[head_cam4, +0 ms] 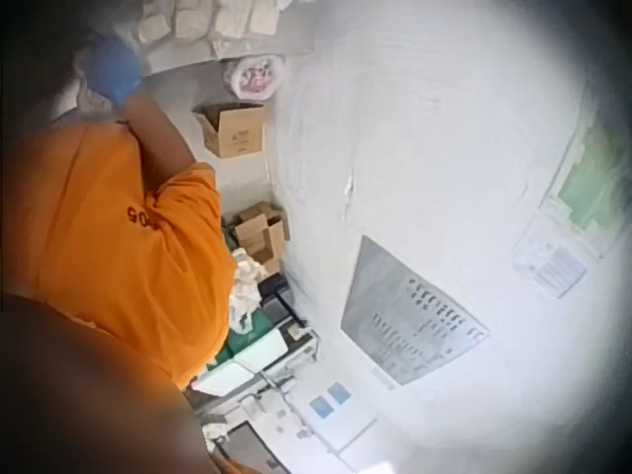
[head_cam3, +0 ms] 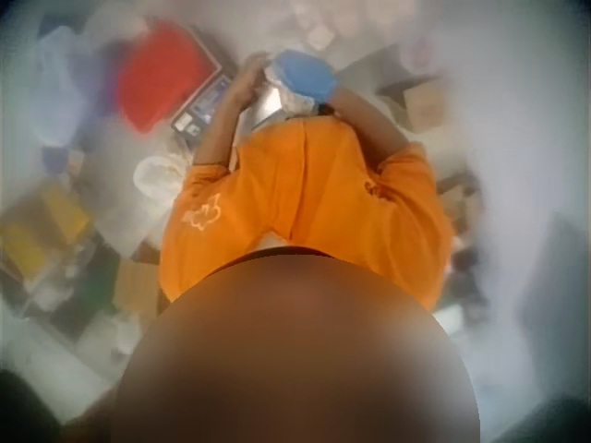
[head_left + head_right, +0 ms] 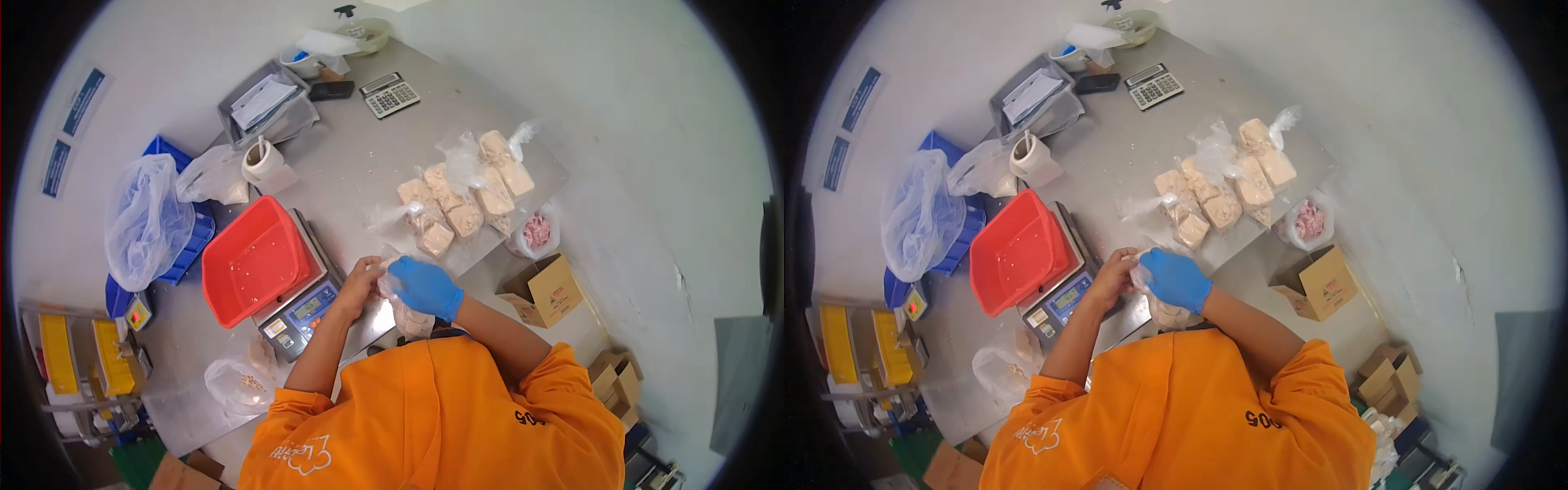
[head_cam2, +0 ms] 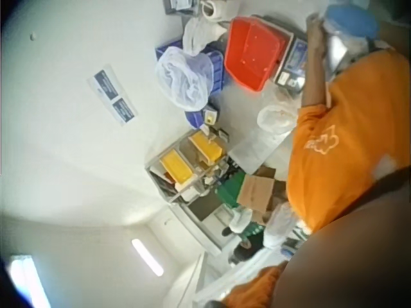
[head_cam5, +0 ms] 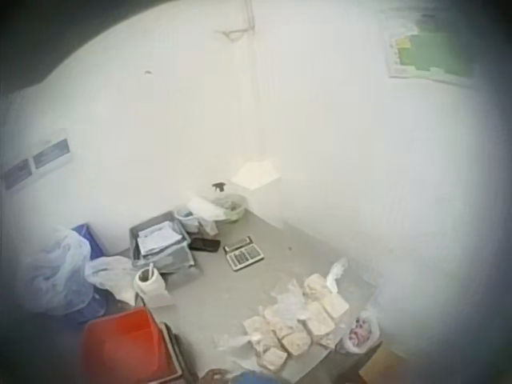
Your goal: The person places blocks of white food into plastic bags on a digital scale, adjusts portions, and ties the bags. They repeat this process with multiple items, then place the sealed bags into green crates and move the crates toward a door.
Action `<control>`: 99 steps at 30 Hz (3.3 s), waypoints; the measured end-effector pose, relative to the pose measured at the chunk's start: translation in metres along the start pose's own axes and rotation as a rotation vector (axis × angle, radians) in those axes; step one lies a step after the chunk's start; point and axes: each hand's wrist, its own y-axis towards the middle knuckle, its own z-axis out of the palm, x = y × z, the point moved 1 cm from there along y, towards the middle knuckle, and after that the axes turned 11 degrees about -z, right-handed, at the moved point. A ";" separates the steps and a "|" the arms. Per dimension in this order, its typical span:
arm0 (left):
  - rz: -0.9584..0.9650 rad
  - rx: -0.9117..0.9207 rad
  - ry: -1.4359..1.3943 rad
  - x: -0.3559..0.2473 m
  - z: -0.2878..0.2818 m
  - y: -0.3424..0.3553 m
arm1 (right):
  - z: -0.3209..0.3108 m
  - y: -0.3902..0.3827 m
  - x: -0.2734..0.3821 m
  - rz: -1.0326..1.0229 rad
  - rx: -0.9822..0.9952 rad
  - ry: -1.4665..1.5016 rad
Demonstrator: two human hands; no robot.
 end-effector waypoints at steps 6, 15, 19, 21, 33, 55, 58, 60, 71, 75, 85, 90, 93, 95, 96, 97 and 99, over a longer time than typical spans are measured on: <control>0.182 0.010 -0.252 0.017 0.012 -0.002 | 0.008 0.010 -0.009 -0.143 0.098 -0.028; 0.244 0.155 -0.158 0.041 0.016 0.007 | -0.007 0.065 -0.034 -0.301 -0.030 -0.058; 0.302 0.139 -0.078 0.012 0.032 -0.007 | -0.037 0.098 -0.032 -0.202 -0.089 0.006; 0.444 0.034 0.112 0.010 0.037 -0.011 | -0.052 0.100 -0.035 -0.187 -0.035 0.094; 0.342 -0.576 0.282 -0.055 -0.008 0.041 | -0.250 -0.026 -0.278 0.454 -0.329 -0.303; 0.349 -0.564 0.855 0.008 0.047 -0.001 | -0.052 -0.021 -0.180 -0.009 -0.191 -0.187; 0.320 -0.612 0.953 0.018 0.050 0.003 | -0.045 -0.029 -0.146 0.044 -0.185 -0.164; 0.320 -0.664 1.000 0.035 0.048 0.020 | -0.043 -0.032 -0.136 0.078 -0.145 -0.222; 0.564 -0.528 -0.014 0.255 0.039 -0.175 | 0.004 -0.196 -0.066 -0.044 0.004 -0.169; 0.477 -0.711 -0.331 0.363 0.074 -0.249 | 0.038 -0.264 -0.069 -0.388 0.183 -0.343; 0.022 -1.226 -0.688 0.404 0.254 -0.341 | 0.047 -0.172 0.025 -0.642 0.714 0.112; -0.346 -1.424 -0.950 0.341 0.350 -0.394 | 0.062 -0.123 0.092 -0.731 1.063 0.371; -0.385 -1.558 -1.118 0.327 0.439 -0.397 | 0.032 -0.116 0.143 -0.644 1.277 0.491; -0.475 -1.628 -1.269 0.297 0.470 -0.386 | 0.043 -0.090 0.159 -1.282 1.164 0.414; -0.532 -1.648 -1.349 0.278 0.483 -0.381 | 0.043 -0.080 0.172 -1.236 1.279 0.412; -0.551 -1.684 -1.424 0.260 0.493 -0.378 | 0.043 -0.071 0.184 -1.180 1.389 0.406; -0.522 -1.747 -1.552 0.235 0.526 -0.384 | 0.051 -0.065 0.198 -1.361 1.431 0.477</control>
